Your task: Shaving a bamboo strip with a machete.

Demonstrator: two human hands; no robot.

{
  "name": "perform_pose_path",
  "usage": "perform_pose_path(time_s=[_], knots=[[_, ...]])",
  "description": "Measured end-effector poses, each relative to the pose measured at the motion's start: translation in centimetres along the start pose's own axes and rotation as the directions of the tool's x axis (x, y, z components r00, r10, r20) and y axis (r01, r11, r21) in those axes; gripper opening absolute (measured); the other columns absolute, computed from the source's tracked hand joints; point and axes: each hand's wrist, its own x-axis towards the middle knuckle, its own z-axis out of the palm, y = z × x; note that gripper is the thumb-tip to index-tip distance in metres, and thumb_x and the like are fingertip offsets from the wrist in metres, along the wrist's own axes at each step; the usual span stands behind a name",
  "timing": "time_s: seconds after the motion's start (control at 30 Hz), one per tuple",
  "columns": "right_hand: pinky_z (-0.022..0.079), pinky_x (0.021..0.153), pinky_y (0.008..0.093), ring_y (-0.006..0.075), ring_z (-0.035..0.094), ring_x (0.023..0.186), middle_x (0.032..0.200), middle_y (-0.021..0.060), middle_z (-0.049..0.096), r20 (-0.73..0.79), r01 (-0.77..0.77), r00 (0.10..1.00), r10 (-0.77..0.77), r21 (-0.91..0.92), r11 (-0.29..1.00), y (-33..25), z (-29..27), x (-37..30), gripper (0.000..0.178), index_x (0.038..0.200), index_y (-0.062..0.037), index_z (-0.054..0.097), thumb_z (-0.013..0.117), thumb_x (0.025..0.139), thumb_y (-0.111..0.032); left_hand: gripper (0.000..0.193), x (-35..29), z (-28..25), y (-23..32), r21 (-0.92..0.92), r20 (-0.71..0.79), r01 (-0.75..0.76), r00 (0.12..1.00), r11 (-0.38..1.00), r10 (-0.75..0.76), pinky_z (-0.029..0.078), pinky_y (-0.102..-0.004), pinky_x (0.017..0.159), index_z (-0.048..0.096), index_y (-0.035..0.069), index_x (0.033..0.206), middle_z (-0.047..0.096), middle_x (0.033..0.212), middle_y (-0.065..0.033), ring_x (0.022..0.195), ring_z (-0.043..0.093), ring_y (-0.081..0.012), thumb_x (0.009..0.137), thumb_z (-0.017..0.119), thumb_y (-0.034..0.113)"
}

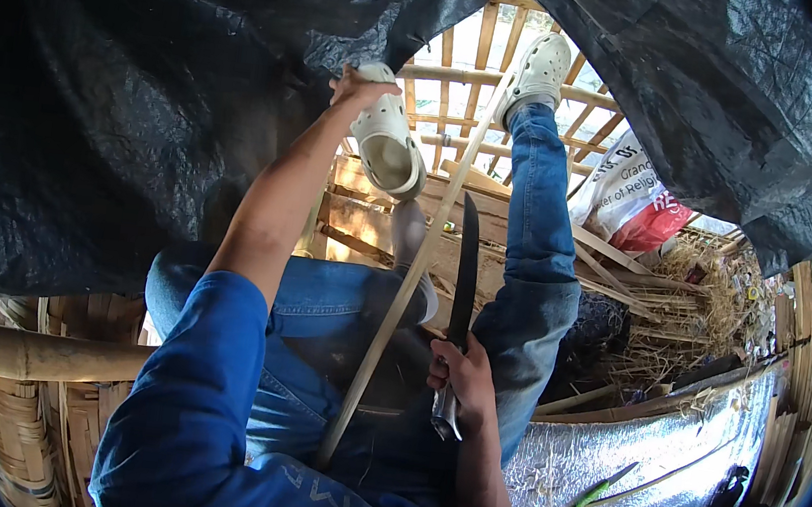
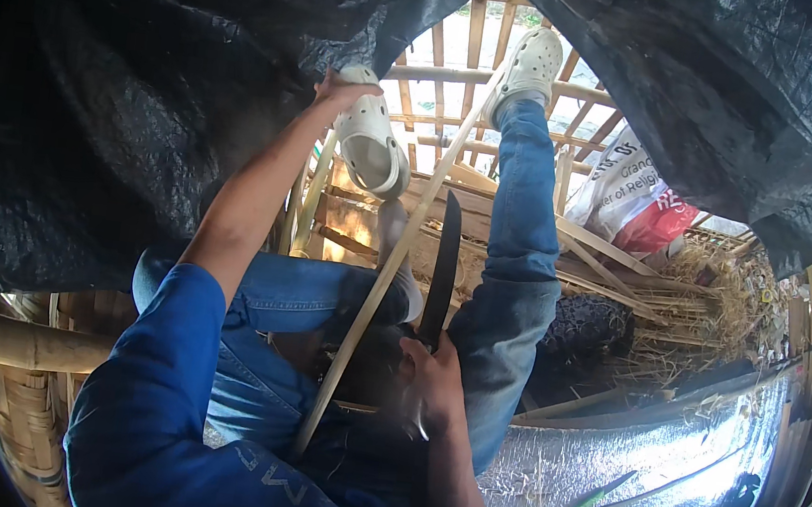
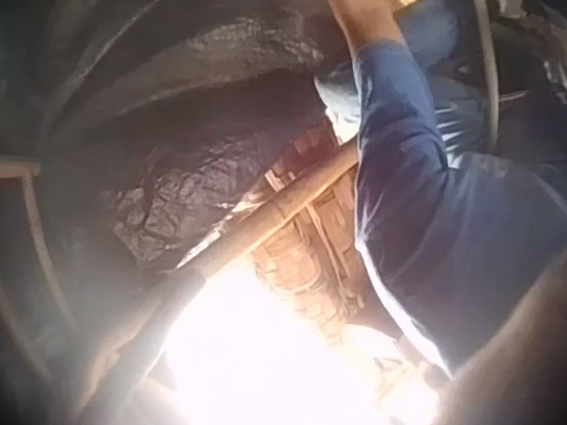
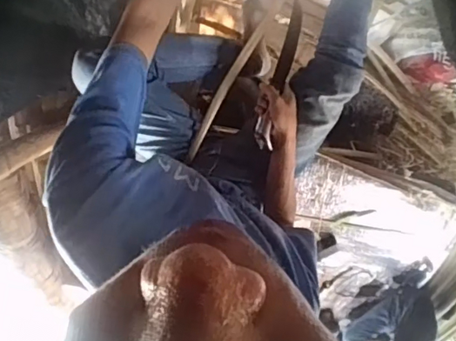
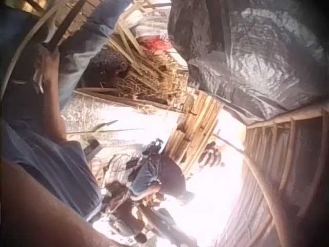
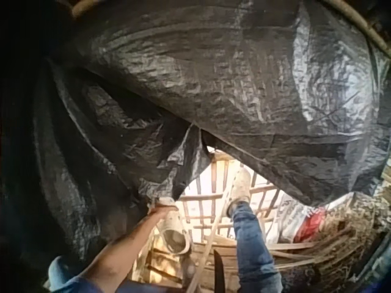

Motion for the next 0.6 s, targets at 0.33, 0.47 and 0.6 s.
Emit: perform_pose_path(time_s=[0.33, 0.47, 0.6], knots=[[0.035, 0.046, 0.0233, 0.0062, 0.041, 0.052, 0.067, -0.0019, 0.041, -0.023, -0.007, 1.0, 0.005, -0.088, 0.996, -0.3, 0.7, 0.1, 0.016, 0.093, -0.0058, 0.046, 0.058, 0.083, -0.004, 0.128, -2.4, 5.5, -6.4, 0.077, 0.07, -0.027, 0.997, 0.997, 0.022, 0.038, -0.045, 0.102, 0.007, 0.004, 0.144, 0.017, 0.142, -0.0359, 0.128, 0.032, -0.0465, 0.05, 0.083, 0.046], [0.034, 0.045, 0.0234, 0.0064, 0.042, 0.053, 0.07, -0.0015, 0.042, -0.026, -0.008, 1.0, 0.007, -0.056, 0.998, 0.0, 0.2, 0.5, 0.019, 0.097, -0.0063, 0.046, 0.059, 0.083, -0.005, 0.126, -3.8, 6.2, -6.9, 0.08, 0.171, -0.069, 0.984, 0.994, 0.055, 0.038, -0.0404, 0.103, 0.01, 0.001, 0.143, 0.032, 0.137, -0.033, 0.125, 0.04, -0.0406, 0.05, 0.083, 0.046], [0.033, 0.045, 0.023, 0.0061, 0.041, 0.053, 0.072, -0.0015, 0.042, -0.012, -0.02, 1.0, 0.02, -0.029, 0.999, 0.0, 0.4, 0.5, 0.021, 0.098, -0.0067, 0.045, 0.06, 0.083, -0.004, 0.125, -4.1, 6.5, -7.6, 0.013, 0.083, -0.021, 0.996, 1.0, 0.02, 0.038, -0.039, 0.102, 0.013, 0.0, 0.142, 0.034, 0.136, -0.0311, 0.124, 0.04, -0.039, 0.05, 0.083, 0.046]])
